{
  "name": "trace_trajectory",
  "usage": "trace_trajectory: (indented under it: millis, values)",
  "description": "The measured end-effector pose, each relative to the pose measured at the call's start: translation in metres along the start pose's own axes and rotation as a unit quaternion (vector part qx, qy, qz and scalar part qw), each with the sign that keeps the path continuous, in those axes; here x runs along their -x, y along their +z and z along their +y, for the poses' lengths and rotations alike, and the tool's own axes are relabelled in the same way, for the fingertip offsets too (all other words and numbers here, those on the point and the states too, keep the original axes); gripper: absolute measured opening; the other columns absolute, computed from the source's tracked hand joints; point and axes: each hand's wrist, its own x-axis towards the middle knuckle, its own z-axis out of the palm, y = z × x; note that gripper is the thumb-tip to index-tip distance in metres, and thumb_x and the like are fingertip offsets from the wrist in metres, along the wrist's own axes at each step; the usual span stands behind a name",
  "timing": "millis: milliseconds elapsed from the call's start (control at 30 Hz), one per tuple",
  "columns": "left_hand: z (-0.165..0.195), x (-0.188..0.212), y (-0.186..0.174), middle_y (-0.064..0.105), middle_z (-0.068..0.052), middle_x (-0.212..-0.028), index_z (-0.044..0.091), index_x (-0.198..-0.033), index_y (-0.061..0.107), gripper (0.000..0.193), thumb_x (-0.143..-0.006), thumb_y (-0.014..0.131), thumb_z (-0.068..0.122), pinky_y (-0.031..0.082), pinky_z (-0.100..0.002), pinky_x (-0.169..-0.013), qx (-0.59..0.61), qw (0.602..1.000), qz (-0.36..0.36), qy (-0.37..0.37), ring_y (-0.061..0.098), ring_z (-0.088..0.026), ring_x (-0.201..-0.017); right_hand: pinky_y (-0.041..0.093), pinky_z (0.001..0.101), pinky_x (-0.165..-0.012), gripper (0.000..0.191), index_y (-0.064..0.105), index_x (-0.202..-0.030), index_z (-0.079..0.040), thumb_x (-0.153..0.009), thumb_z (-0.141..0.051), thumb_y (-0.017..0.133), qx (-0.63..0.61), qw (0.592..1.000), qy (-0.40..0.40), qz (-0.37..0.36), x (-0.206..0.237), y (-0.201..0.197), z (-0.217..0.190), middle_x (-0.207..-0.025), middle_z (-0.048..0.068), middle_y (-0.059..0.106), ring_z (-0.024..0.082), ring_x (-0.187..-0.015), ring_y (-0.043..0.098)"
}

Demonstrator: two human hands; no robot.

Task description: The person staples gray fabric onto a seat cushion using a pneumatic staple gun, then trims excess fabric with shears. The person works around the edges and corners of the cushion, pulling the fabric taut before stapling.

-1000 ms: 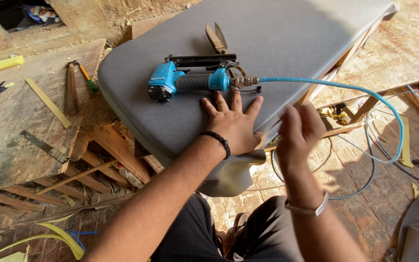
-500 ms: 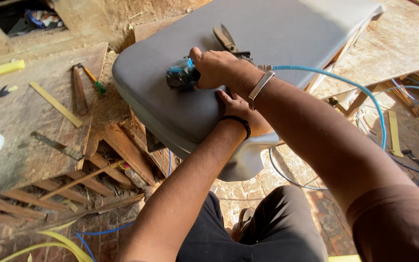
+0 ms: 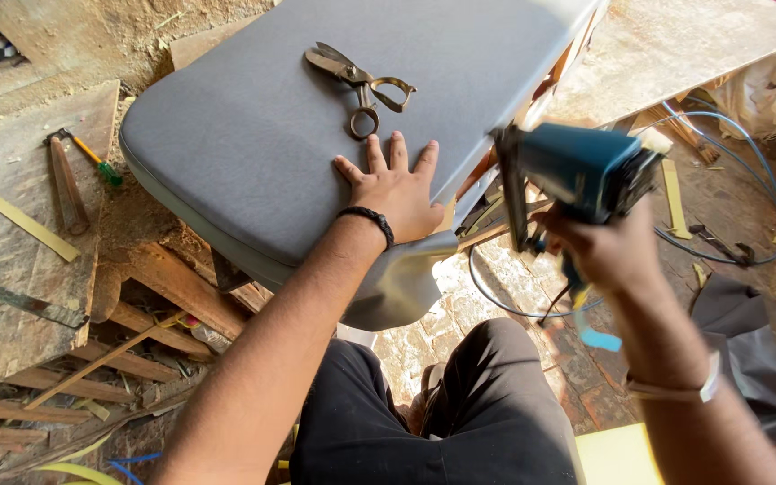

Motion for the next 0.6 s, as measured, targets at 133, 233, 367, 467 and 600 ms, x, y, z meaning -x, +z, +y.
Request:
trace_trajectory:
  millis: [133, 233, 367, 467, 600]
  values:
    - [0.001, -0.002, 0.003, 0.005, -0.023, -0.168, 0.024, -0.163, 0.012, 0.096, -0.085, 0.063, 0.047, 0.008, -0.087, -0.105, -0.017, 1.0, -0.017, -0.004, 0.004, -0.052, -0.152, 0.051, 0.0311, -0.051, 0.043, 0.067, -0.117, 0.0, -0.075, 0.005, 0.074, -0.143, 0.978, 0.154, 0.011, 0.031, 0.03, 0.076, -0.087, 0.011, 0.067, 0.015, -0.059, 0.06]
    - [0.0, -0.002, 0.005, 0.005, -0.023, -0.168, 0.025, -0.163, 0.011, 0.098, -0.083, 0.064, 0.046, 0.008, -0.087, -0.106, -0.018, 1.0, -0.02, -0.006, 0.003, -0.051, -0.152, 0.052, 0.0311, -0.053, 0.038, 0.072, -0.114, -0.001, -0.077, 0.004, 0.074, -0.128, 0.979, 0.155, -0.019, 0.03, 0.037, 0.103, -0.076, 0.013, 0.065, 0.016, -0.058, 0.06]
    - [-0.003, -0.004, 0.008, 0.004, -0.024, -0.168, 0.024, -0.163, 0.01, 0.101, -0.083, 0.067, 0.046, 0.008, -0.087, -0.106, -0.017, 1.0, -0.024, -0.002, 0.002, -0.051, -0.153, 0.054, 0.0306, -0.053, 0.033, 0.071, -0.109, 0.0, -0.076, 0.002, 0.074, -0.126, 0.981, 0.148, -0.03, 0.026, 0.038, 0.106, -0.092, 0.008, 0.074, 0.014, -0.061, 0.063]
    - [-0.006, -0.007, 0.012, 0.003, -0.023, -0.168, 0.022, -0.162, 0.008, 0.1, -0.085, 0.066, 0.049, 0.008, -0.087, -0.105, -0.019, 0.999, -0.026, 0.013, 0.002, -0.051, -0.152, 0.055, 0.0298, -0.053, 0.039, 0.067, -0.116, -0.003, -0.077, 0.001, 0.072, -0.101, 0.982, 0.15, -0.049, 0.034, 0.042, 0.099, -0.097, 0.006, 0.074, 0.014, -0.061, 0.065]
    - [-0.024, 0.003, 0.019, 0.005, -0.021, -0.168, 0.022, -0.162, 0.01, 0.097, -0.086, 0.065, 0.049, 0.008, -0.081, -0.11, -0.018, 0.996, -0.002, 0.084, 0.003, -0.043, -0.154, 0.056, 0.0292, -0.056, 0.042, 0.066, -0.119, -0.004, -0.078, -0.002, 0.075, -0.098, 0.983, 0.145, -0.054, 0.041, 0.055, 0.092, -0.102, 0.007, 0.075, 0.012, -0.067, 0.067]
